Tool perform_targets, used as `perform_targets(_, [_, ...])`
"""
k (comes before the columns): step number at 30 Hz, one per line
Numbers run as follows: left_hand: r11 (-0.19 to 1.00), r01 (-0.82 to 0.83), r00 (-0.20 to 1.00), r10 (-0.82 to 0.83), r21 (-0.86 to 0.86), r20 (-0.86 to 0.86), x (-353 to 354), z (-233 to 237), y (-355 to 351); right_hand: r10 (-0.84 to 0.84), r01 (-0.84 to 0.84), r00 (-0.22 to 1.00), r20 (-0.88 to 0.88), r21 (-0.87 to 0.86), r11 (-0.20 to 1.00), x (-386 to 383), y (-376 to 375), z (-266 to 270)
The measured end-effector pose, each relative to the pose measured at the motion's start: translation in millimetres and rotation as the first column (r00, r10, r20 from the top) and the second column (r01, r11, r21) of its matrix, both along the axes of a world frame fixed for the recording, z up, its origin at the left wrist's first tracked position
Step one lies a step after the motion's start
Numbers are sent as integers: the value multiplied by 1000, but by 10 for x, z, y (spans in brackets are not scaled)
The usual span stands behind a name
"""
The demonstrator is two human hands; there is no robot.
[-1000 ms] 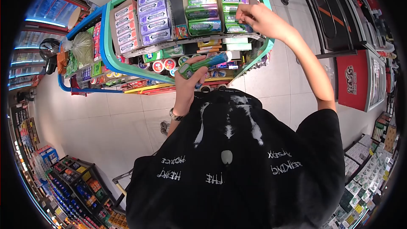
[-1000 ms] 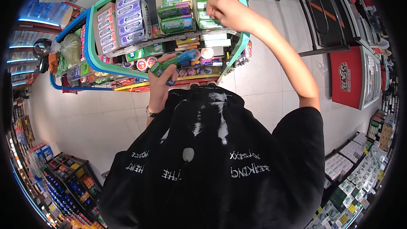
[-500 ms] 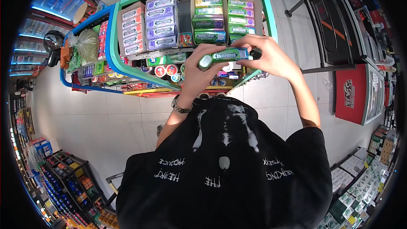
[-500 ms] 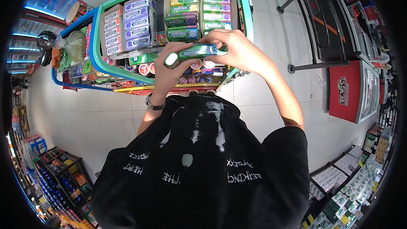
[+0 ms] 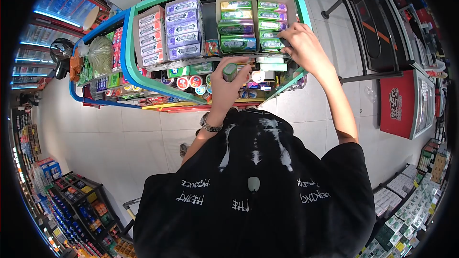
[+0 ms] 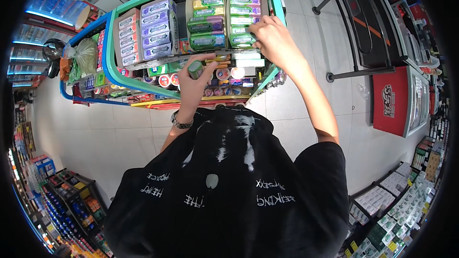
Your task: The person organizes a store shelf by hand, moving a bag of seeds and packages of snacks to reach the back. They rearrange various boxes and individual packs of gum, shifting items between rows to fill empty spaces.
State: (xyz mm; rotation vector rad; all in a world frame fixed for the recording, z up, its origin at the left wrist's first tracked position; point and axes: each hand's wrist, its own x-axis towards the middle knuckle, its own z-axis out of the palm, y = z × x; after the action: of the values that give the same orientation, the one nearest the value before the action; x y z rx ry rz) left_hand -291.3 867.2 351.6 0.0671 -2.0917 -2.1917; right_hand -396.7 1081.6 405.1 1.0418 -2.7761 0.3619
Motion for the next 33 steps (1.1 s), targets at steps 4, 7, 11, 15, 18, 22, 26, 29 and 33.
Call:
perform_targets(4, [790,75,989,-136,608,55,-8,-82,-93,1,-2,999,52,33,999,-42,35,-86])
perform_targets(7, [567,88,971,-231,819,55,-35,-51,-154,20,-22,997,74,32,999,-76,59,-78])
perform_targets(11, [327,87,965,-263,941,3,-29,-158,-196,21,-22,999,36,6,1000,-75,62,-130])
perform_targets(15, [384,52,990,-143,922,4,-24,-149,-155,29,-38,999,-43,-217,976,171,-137,45])
perform_targets(18, [527,-50,999,6,849,54,-21,35,12,176,-7,942,284,-510,860,608,-383,204])
perform_targets(22, [633,45,997,-78,773,6,56,118,196,268,-22,887,375,-548,836,707,-478,126])
perform_targets(26, [671,118,987,-157,732,-15,64,139,326,242,28,877,414,-547,836,746,-421,129])
perform_targets(29, [748,153,988,-139,645,-74,41,116,401,153,44,903,401,-443,896,671,-277,255])
perform_targets(33, [980,8,963,45,198,-265,-82,30,162,46,23,983,180,-363,932,214,-71,425])
